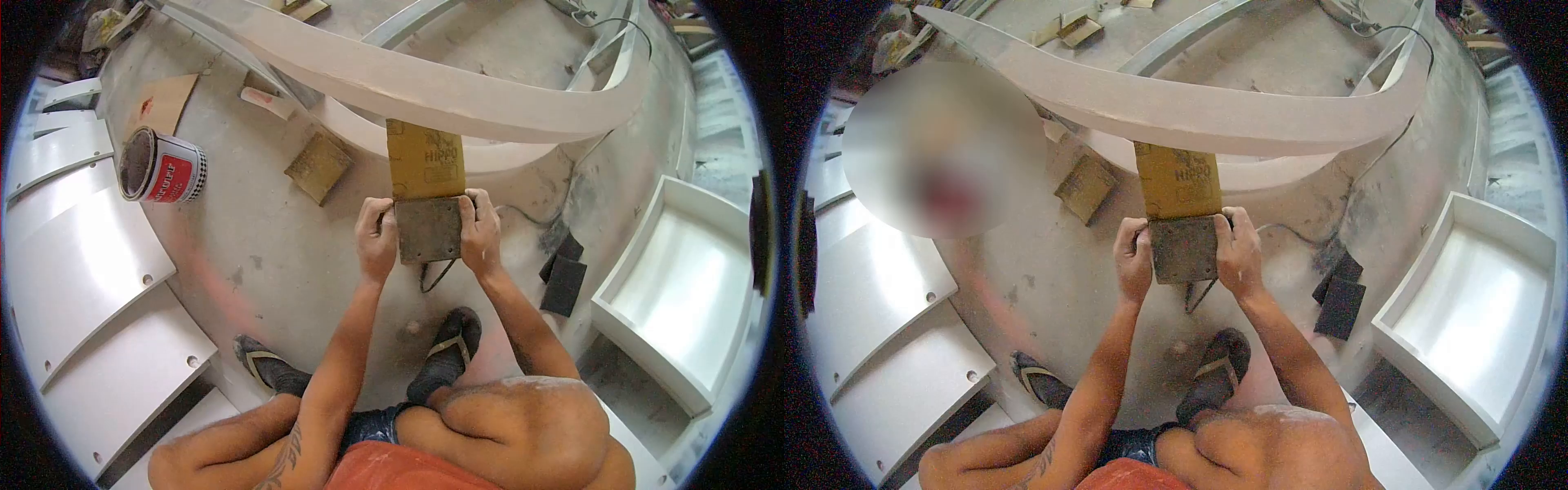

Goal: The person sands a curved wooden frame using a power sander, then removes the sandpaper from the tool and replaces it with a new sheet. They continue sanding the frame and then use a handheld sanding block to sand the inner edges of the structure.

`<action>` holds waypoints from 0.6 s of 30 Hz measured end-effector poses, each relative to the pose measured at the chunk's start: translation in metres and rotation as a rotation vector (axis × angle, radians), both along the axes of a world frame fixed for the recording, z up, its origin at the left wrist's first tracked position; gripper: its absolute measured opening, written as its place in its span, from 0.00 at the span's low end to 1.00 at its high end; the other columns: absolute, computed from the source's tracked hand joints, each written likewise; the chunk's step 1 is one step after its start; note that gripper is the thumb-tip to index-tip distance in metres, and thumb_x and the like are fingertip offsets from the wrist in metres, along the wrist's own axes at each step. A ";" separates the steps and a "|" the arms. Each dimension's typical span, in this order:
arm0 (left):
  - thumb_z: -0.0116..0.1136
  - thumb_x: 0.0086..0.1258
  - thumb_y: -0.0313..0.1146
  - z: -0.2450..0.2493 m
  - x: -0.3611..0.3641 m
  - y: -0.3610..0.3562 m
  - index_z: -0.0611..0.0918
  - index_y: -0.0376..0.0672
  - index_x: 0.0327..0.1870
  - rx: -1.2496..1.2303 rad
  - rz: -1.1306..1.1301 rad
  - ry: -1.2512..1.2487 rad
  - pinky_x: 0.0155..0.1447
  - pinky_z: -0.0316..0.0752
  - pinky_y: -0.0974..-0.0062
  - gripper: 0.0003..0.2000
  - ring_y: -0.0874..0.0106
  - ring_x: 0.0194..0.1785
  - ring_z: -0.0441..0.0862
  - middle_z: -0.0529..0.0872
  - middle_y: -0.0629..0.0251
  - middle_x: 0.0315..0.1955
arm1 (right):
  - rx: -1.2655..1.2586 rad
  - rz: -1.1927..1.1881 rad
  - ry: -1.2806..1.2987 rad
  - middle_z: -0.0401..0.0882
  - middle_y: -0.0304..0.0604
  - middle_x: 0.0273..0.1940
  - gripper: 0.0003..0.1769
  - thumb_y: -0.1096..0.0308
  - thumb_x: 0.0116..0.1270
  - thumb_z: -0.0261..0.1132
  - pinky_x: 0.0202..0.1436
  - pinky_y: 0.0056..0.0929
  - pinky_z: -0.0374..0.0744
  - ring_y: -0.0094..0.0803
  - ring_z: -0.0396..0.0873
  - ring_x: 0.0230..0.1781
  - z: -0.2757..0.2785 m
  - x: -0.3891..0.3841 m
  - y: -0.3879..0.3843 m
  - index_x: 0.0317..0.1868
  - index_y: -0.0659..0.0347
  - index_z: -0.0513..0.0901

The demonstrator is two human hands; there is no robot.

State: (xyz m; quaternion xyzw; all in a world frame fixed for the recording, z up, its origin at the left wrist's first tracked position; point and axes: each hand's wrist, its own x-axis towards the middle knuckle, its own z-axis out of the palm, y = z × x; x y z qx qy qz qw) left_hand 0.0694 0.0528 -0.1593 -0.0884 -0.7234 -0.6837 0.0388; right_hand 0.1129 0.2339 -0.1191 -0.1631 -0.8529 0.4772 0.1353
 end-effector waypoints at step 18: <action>0.50 0.79 0.24 -0.001 0.000 -0.003 0.79 0.34 0.48 0.014 -0.012 -0.126 0.52 0.71 0.77 0.06 0.74 0.43 0.75 0.77 0.64 0.37 | -0.219 0.269 -0.146 0.87 0.46 0.40 0.09 0.70 0.73 0.64 0.51 0.30 0.80 0.27 0.82 0.41 0.004 -0.008 0.044 0.48 0.65 0.84</action>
